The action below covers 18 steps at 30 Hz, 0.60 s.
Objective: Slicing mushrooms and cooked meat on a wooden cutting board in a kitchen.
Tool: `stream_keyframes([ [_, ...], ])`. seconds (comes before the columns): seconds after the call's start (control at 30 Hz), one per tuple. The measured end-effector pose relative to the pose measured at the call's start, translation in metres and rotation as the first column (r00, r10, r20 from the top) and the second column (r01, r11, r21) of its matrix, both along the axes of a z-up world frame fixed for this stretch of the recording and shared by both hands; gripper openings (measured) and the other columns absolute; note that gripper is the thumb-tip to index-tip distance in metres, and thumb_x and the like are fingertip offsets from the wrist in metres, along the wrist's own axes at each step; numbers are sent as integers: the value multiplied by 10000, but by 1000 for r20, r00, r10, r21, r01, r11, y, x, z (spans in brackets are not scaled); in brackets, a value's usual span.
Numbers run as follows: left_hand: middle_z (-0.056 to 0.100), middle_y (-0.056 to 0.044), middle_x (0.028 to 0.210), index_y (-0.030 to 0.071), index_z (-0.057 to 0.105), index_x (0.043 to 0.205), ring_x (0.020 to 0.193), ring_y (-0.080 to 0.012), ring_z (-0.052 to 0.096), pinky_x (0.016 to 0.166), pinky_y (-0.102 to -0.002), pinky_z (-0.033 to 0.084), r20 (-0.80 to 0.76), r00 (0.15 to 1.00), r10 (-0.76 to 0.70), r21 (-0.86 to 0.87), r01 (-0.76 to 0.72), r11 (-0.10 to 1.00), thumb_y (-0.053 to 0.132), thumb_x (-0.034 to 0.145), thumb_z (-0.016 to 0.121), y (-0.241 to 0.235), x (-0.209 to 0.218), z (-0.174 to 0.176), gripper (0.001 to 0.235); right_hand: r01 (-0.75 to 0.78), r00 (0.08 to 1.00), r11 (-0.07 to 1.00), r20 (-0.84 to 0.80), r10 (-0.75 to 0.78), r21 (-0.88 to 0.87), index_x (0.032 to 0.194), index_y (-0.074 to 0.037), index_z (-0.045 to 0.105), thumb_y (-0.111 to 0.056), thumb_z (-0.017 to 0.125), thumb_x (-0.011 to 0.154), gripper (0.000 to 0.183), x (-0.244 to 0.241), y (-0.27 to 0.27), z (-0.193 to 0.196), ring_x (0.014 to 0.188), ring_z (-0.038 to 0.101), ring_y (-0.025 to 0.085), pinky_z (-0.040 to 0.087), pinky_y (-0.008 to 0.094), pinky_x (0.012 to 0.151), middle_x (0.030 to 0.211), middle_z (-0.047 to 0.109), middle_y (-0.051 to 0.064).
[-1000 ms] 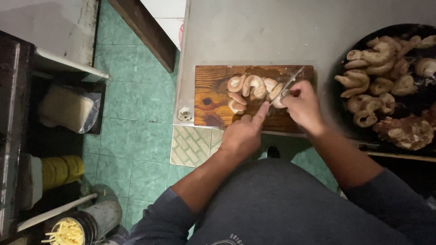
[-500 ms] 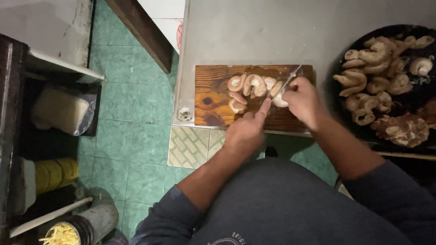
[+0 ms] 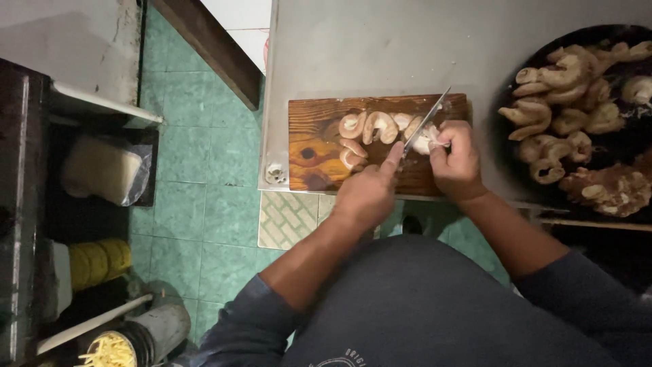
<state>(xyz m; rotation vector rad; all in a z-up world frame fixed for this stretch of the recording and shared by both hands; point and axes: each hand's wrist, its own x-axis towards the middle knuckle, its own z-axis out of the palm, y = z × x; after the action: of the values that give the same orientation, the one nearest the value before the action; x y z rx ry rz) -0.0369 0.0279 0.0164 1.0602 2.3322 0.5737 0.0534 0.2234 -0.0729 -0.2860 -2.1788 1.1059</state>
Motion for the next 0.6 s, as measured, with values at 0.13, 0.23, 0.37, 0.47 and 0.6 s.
stream_keyframes([
  [0.13, 674, -268, 1091, 160, 256, 1616, 980, -440, 684, 866, -534, 536, 10, 993, -119, -157, 119, 980, 90, 872, 508, -6, -9, 26, 789, -78, 997, 996, 21, 77, 50, 1078, -31, 505, 47, 658, 960, 209, -4, 15, 0, 1011, 621, 301, 519, 375, 909, 1132, 588, 164],
  [0.23, 660, -281, 1102, 179, 206, 1633, 982, -424, 693, 862, -529, 542, 56, 995, -78, -274, 90, 957, 43, 873, 485, 9, -5, 51, 821, -110, 994, 989, 1, 110, 99, 1065, -30, 520, 51, 661, 945, 202, -4, 20, -2, 1013, 616, 322, 517, 389, 907, 1123, 594, 172],
  [0.37, 689, -247, 1067, 126, 189, 1652, 921, -408, 719, 778, -522, 584, -59, 992, -115, -238, 98, 966, 90, 934, 478, 30, 4, 35, 774, -95, 995, 994, 18, 94, 52, 1072, -28, 527, 39, 657, 935, 201, -5, 32, -18, 991, 615, 317, 517, 384, 895, 1105, 593, 173],
  [0.47, 701, -249, 1031, 134, 225, 1634, 883, -412, 716, 748, -527, 579, -79, 990, -120, -197, 103, 975, 43, 893, 487, 29, 8, 38, 791, -51, 996, 997, 72, 55, -53, 1090, -32, 531, 6, 659, 953, 191, -3, 43, -19, 957, 624, 299, 517, 378, 882, 1065, 609, 156],
  [0.6, 692, -251, 1040, 174, 216, 1632, 885, -407, 716, 771, -513, 583, -74, 992, -105, -336, 74, 939, 132, 923, 536, 35, 14, 16, 779, -74, 991, 996, 107, 79, -46, 1075, -37, 554, -29, 681, 932, 192, -3, 51, -20, 911, 610, 294, 504, 391, 823, 1007, 615, 151],
])
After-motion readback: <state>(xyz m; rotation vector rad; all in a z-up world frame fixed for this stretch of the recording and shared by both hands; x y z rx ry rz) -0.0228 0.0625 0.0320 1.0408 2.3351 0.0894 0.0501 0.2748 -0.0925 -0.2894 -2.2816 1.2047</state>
